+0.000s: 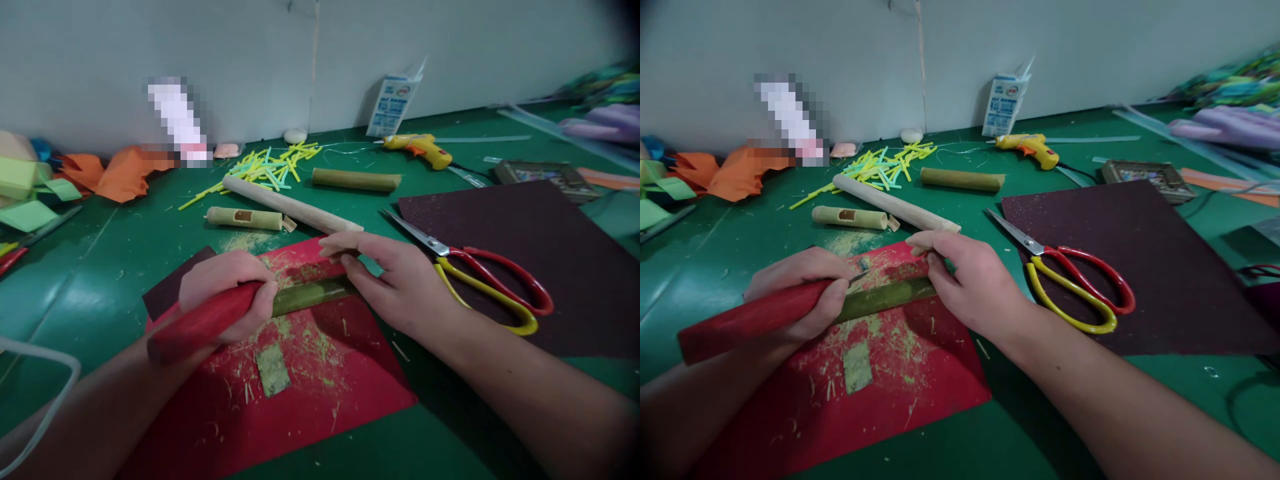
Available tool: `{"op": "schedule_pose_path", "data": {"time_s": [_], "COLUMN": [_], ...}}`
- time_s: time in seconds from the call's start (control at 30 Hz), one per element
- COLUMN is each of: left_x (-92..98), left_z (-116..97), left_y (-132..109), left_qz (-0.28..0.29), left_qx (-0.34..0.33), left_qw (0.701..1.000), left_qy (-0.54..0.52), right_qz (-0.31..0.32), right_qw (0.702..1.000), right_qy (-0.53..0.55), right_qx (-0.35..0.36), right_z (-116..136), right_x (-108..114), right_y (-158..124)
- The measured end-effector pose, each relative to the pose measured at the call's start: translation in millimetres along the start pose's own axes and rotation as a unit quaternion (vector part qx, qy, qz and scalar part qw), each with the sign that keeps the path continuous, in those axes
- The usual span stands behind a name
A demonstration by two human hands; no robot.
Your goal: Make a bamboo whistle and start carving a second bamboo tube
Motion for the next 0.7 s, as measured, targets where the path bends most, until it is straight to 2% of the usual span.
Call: {"op": "schedule_pose_path", "data": {"time_s": [0.17,0.43,0.57,0.7], "left_x": [2.8,3.0,6.1,11.8], "left_z": [-0.2,-3.1,-0.4,5.4], "left_y": [-0.3,1.5,-0.9,-6.0], "left_qz": [-0.020,-0.019,-0.026,-0.046], "left_qx": [-0.011,-0.014,-0.005,0.007], "left_qw": [1.000,1.000,1.000,0.999], "left_qy": [0.011,0.006,0.005,-0.010], "right_qz": [-0.067,-0.114,-0.078,0.030], "right_qw": [0.997,0.986,0.994,0.996], "right_qy": [-0.016,0.076,0.042,-0.012], "right_qx": [-0.044,-0.092,-0.061,0.085], "right_z": [-4.2,-11.7,-7.4,8.9], "right_x": [11.8,16.4,12.3,-2.9], "right_y": [0.0,-4.7,-3.1,-0.7]}}
Point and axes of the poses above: each hand's wrist, its own y-axis towards the middle knuckle, its own x-axis out of the back of the hand, z = x × y, the point moved 6 cm from there along y, towards the middle knuckle, and after that the axes turned 1 degree about -y, right-handed, at the moved point
